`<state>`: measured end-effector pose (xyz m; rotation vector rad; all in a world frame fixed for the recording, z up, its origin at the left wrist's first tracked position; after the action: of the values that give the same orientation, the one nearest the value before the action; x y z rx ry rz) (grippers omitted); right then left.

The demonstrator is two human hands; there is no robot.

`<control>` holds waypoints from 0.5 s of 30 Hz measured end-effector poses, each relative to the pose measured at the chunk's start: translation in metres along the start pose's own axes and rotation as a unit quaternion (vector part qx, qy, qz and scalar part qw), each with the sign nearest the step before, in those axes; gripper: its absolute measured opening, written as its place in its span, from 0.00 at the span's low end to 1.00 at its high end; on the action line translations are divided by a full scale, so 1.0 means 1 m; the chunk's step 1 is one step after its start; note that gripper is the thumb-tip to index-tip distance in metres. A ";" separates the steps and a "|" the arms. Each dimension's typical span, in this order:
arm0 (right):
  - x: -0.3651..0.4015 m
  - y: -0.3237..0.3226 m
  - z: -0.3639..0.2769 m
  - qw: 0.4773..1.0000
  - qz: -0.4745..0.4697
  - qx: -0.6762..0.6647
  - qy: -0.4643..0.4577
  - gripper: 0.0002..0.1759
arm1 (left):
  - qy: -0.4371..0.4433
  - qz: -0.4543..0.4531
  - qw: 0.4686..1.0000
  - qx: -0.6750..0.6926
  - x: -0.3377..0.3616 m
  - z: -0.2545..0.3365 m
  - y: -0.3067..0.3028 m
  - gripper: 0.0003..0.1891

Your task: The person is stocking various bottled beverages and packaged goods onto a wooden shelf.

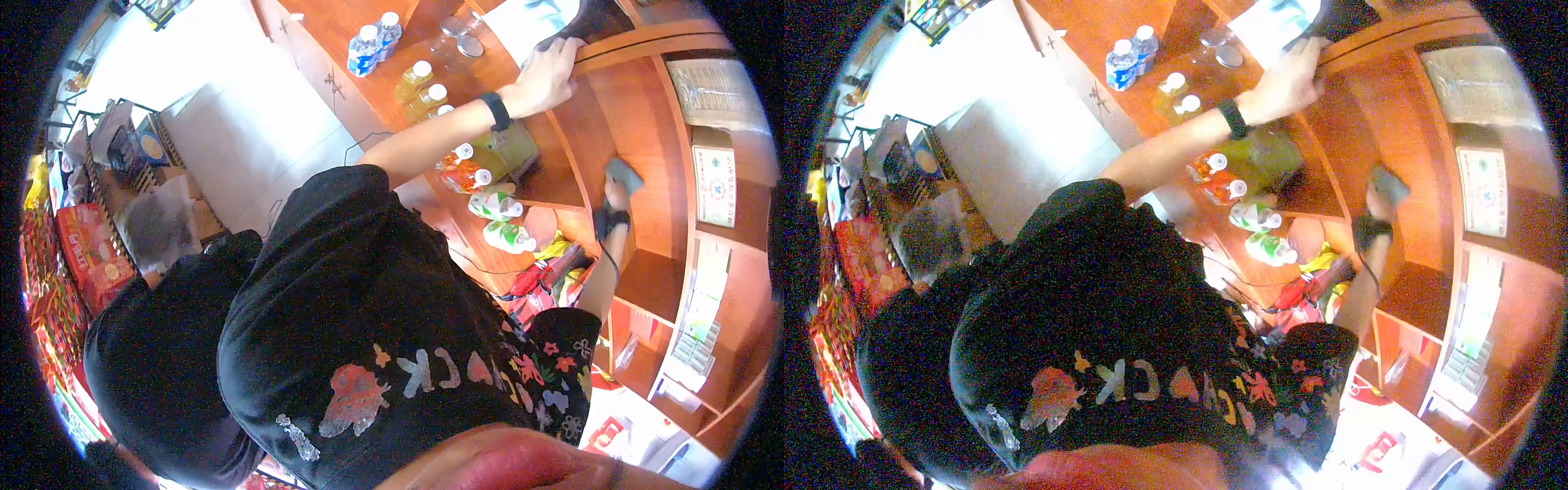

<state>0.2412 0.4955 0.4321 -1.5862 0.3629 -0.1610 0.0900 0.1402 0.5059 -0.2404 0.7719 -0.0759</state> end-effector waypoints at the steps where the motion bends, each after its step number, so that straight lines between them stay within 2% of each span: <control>1: -0.011 0.005 -0.009 1.000 -0.004 0.004 -0.010 0.28 | -0.026 -0.029 0.999 -0.009 -0.008 0.005 -0.005 0.33; 3: -0.030 0.017 -0.027 0.999 -0.016 0.011 -0.031 0.27 | -0.080 -0.128 0.987 -0.061 -0.024 0.011 -0.005 0.38; 6: -0.063 0.032 -0.062 0.997 -0.030 0.017 -0.062 0.27 | 0.028 0.010 0.989 -0.148 -0.045 0.019 -0.004 0.32; 9: -0.091 0.047 -0.083 0.995 -0.055 0.026 -0.083 0.27 | 0.021 -0.098 0.988 -0.120 -0.051 0.026 -0.014 0.40; 13: -0.124 0.069 -0.104 0.989 -0.093 0.043 -0.109 0.27 | 0.058 -0.049 0.989 -0.130 -0.049 0.023 -0.013 0.37; 15: -0.141 0.085 -0.107 0.985 -0.114 0.053 -0.119 0.27 | 0.058 -0.062 0.989 -0.121 -0.052 0.026 -0.018 0.38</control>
<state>0.0628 0.4393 0.3707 -1.5191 -0.0138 -0.1621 0.0708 0.1358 0.5634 -0.5175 0.8830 -0.1147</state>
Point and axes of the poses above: each hand's wrist, its own x-axis away from the middle knuckle, its own y-axis out of the palm, z = x × y, the point moved 5 cm from there along -x, towards the middle knuckle, and after that the axes turned 6 degrees about -x, right-handed, at the moved point
